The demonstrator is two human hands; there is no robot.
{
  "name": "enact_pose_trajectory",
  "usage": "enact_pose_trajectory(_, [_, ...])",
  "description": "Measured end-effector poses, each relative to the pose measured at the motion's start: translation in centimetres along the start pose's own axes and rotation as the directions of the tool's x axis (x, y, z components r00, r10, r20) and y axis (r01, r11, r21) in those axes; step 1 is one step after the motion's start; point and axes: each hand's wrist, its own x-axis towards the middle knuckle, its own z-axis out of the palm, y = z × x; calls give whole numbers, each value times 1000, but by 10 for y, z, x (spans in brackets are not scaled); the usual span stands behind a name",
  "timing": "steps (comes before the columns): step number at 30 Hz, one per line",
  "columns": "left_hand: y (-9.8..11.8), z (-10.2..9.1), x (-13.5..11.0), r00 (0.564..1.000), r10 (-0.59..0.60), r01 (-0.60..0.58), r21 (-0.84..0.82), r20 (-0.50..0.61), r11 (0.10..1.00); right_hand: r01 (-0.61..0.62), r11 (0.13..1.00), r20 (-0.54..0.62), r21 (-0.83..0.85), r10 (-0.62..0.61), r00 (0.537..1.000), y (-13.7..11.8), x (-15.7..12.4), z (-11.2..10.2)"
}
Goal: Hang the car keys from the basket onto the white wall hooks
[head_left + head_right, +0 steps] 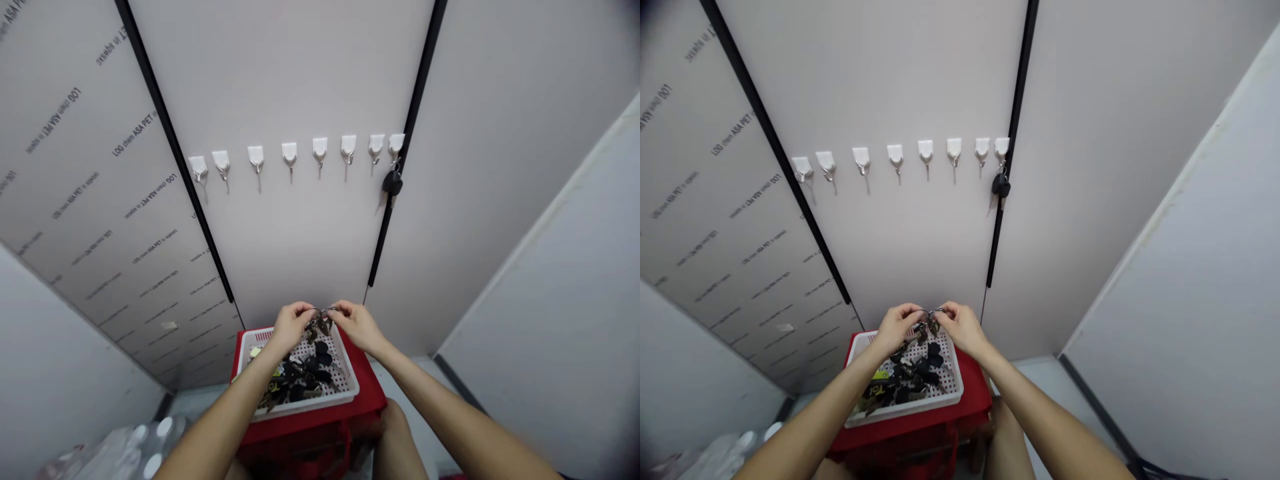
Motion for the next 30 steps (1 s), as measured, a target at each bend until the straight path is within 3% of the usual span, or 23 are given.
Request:
enact_pose_trajectory(3, [4,-1,2,999,34,-34,117,-1,993,87,988,-80,-130,-98,992,0,-2,-1])
enact_pose_trajectory(6, [12,1,3,994,104,-111,219,46,969,189,977,-45,-99,-195,980,-2,-4,-1])
enact_pose_trajectory(8, [21,3,6,989,119,-134,212,84,968,181,983,-5,-21,-181,983,-4,-3,-1])
enact_pose_trajectory(11, [41,6,17,987,136,-147,122,90,982,97,984,-43,149,-91,995,-12,6,-10])
enact_pose_trajectory(15, [84,11,43,968,245,-244,17,-55,970,82,918,-168,389,-17,986,-42,35,-43])
enact_pose_trajectory(20, [145,17,70,845,497,-476,145,-198,867,210,819,-370,533,2,929,-94,75,-97])
enact_pose_trajectory(23, [172,21,81,797,577,-523,273,-179,807,279,782,-451,558,3,893,-114,93,-120])
enact_pose_trajectory(30, [202,36,97,791,611,-534,443,-38,720,308,792,-542,527,34,840,-119,125,-146])
